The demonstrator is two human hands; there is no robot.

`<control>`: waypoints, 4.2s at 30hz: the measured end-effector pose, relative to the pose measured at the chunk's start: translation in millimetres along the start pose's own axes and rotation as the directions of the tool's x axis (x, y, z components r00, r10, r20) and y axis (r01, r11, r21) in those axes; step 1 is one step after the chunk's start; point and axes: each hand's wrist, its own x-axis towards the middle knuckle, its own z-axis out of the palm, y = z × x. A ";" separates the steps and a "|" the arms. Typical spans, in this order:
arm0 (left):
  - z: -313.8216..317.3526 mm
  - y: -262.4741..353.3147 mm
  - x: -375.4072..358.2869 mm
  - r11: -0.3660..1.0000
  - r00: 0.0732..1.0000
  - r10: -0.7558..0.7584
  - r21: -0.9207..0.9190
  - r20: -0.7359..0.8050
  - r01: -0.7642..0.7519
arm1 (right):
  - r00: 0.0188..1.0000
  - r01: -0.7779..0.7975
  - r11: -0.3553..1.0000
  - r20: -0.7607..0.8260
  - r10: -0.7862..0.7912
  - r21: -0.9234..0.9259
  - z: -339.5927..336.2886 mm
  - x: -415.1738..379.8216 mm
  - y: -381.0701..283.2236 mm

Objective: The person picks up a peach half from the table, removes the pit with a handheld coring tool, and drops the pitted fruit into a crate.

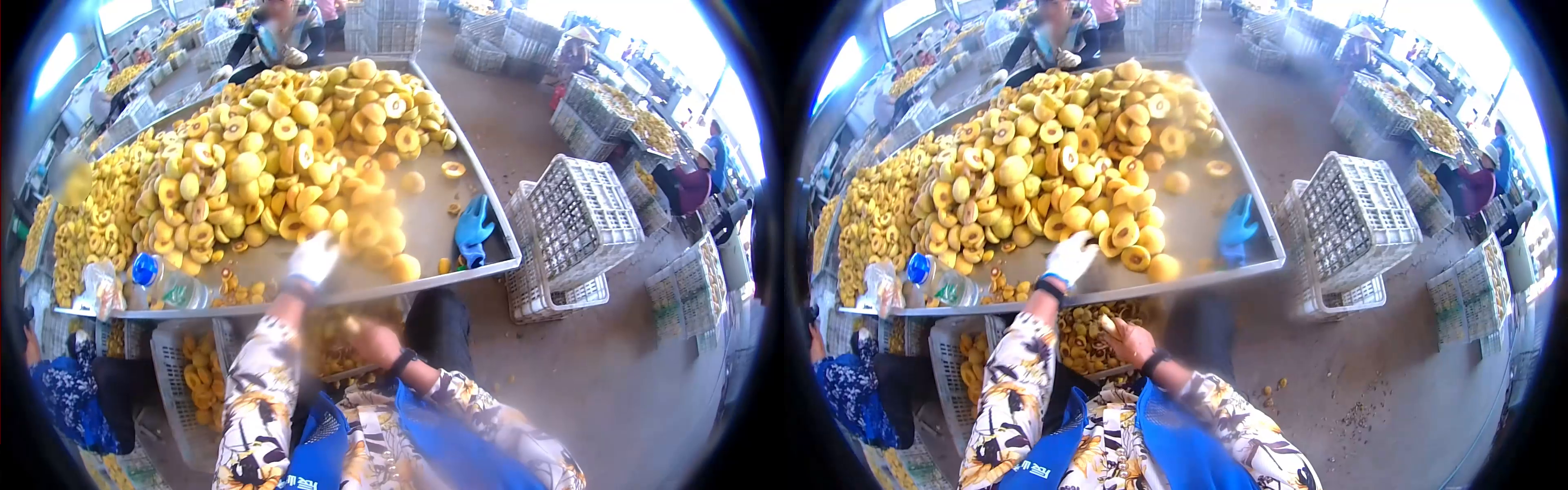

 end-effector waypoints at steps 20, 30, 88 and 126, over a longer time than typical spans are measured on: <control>-11.7 74.9 -109.5 0.611 0.986 -0.091 -0.774 0.138 0.165 | 0.884 -0.084 0.744 -0.295 0.363 0.663 -108.4 1.6 -62.2; -12.9 39.5 -141.1 0.754 0.987 0.004 -0.648 -0.162 -0.109 | 0.926 -0.036 0.948 -0.346 0.150 0.317 -93.0 4.9 -88.4; 22.6 -20.9 -155.4 -0.059 0.844 -0.429 -0.943 0.320 0.328 | 0.846 -0.490 0.588 0.514 0.143 0.643 -16.4 -33.0 -108.5; 25.9 -19.3 -205.8 0.347 0.879 -0.471 -0.899 0.081 0.268 | 0.972 -0.232 0.972 0.056 0.230 0.032 -5.0 -1.8 -93.8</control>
